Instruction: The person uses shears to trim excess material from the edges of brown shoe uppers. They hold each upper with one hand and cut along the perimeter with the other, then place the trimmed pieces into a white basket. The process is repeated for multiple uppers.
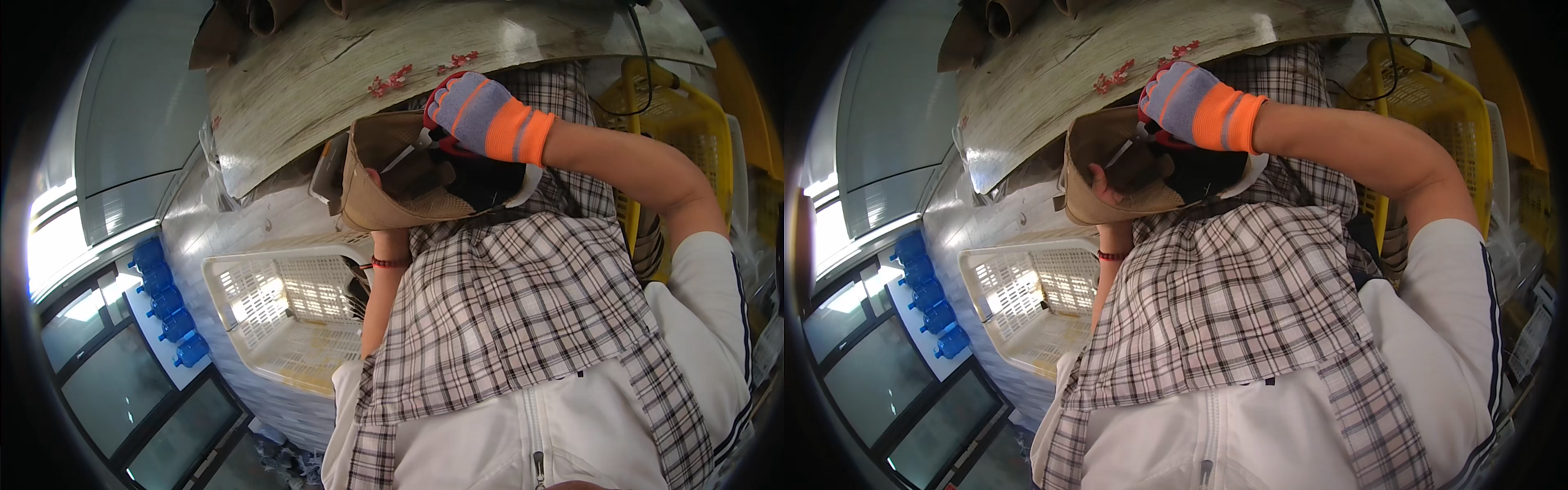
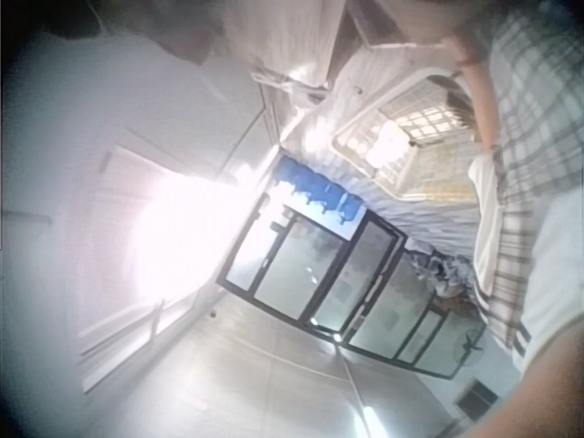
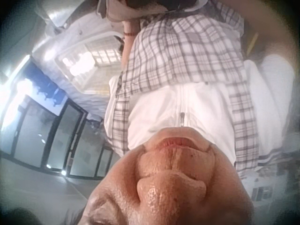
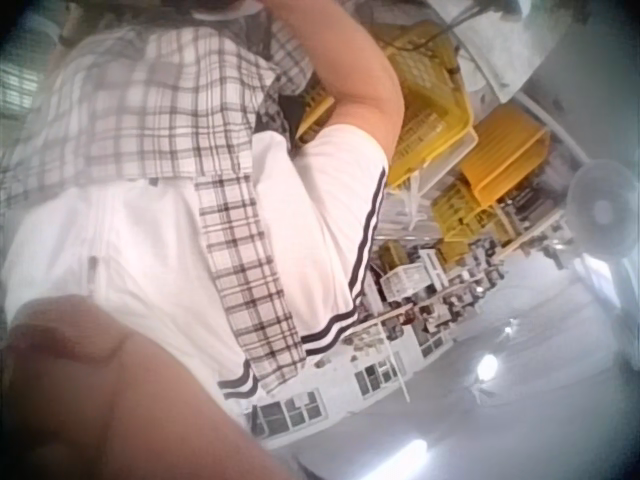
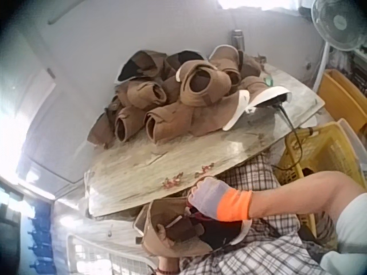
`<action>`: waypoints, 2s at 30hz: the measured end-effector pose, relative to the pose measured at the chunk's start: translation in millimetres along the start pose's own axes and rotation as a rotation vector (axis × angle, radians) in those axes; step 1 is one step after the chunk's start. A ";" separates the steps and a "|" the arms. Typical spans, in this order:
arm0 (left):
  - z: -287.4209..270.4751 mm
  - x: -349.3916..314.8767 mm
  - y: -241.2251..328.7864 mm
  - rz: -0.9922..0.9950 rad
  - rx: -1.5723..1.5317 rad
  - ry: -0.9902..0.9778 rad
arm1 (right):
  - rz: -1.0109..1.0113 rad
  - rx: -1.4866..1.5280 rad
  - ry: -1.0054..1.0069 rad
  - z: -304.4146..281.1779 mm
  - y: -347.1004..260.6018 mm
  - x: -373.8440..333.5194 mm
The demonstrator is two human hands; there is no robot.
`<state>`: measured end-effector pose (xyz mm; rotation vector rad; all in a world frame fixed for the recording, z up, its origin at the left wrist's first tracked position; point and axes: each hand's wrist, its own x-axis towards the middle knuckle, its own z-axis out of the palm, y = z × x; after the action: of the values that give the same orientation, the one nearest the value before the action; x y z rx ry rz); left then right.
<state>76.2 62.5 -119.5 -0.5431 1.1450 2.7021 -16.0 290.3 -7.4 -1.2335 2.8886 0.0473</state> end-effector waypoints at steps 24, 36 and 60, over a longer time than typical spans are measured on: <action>4.2 -3.6 -0.1 -0.060 -0.042 0.060 | -0.014 -0.011 0.129 -9.1 2.4 -12.1; 4.3 -2.4 -1.6 0.075 0.055 0.051 | 0.262 0.338 -0.436 -13.4 -2.0 -19.8; -50.7 -47.6 56.6 -0.519 0.247 -0.007 | 0.067 0.206 -0.362 6.5 -50.1 -20.3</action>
<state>117.8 -13.5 -96.2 -0.6785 1.1245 2.0918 34.1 270.5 -15.1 -0.9780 2.5471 -0.0246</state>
